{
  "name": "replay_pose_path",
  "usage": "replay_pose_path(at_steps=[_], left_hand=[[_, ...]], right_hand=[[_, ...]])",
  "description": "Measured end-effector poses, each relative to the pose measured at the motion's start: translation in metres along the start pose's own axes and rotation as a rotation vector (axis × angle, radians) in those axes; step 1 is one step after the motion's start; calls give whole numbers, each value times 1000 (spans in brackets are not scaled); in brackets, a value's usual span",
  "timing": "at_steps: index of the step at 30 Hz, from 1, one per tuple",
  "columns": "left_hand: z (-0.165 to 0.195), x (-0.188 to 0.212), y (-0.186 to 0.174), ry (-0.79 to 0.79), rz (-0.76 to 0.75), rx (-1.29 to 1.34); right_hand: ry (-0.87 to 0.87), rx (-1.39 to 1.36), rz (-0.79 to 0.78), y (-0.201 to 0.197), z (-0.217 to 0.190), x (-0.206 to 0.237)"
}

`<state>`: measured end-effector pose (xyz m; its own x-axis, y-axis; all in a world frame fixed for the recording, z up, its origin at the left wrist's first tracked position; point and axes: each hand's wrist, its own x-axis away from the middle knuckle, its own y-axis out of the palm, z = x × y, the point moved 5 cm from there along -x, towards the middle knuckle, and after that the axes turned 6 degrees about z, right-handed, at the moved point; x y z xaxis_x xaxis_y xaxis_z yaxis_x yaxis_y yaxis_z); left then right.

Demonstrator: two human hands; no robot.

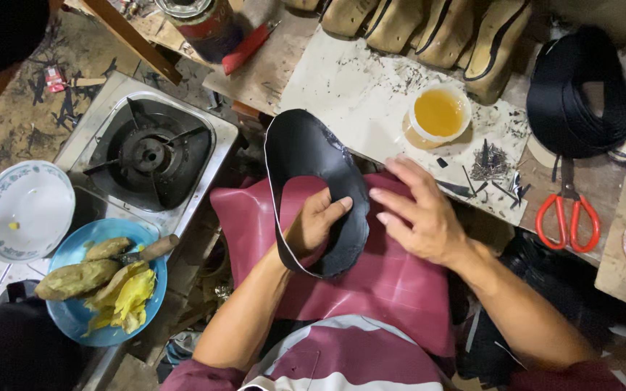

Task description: The person applies a yellow liquid from a small container onto the edges of a black shoe upper using a finger, then presses the edges together to bond them. The person repeats this process on different sections of the shoe upper while seated at a cluttered workbench.

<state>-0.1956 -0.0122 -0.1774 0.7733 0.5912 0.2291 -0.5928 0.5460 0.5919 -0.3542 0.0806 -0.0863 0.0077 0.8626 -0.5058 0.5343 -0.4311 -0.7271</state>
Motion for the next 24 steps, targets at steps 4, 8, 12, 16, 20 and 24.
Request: replay_pose_path(at_steps=[4, 8, 12, 16, 20, 24], left_hand=[[-1, -3, 7, -15, -19, 4], [1, -6, 9, -6, -50, 40], [-3, -6, 6, -28, -8, 102], [-9, -14, 1, -44, 84, -48], [-15, -17, 1, -109, 158, -65], [-11, -10, 13, -118, 78, -177]], right_hand=[[-93, 1, -12, 11, -10, 5], [-146, 2, -37, 13, -13, 16], [-181, 5, -10, 11, -14, 30], [-212, -1, 11, 9, -23, 39], [-241, 63, 22, 5, -30, 38], [-221, 243, 133, -7, -24, 29]])
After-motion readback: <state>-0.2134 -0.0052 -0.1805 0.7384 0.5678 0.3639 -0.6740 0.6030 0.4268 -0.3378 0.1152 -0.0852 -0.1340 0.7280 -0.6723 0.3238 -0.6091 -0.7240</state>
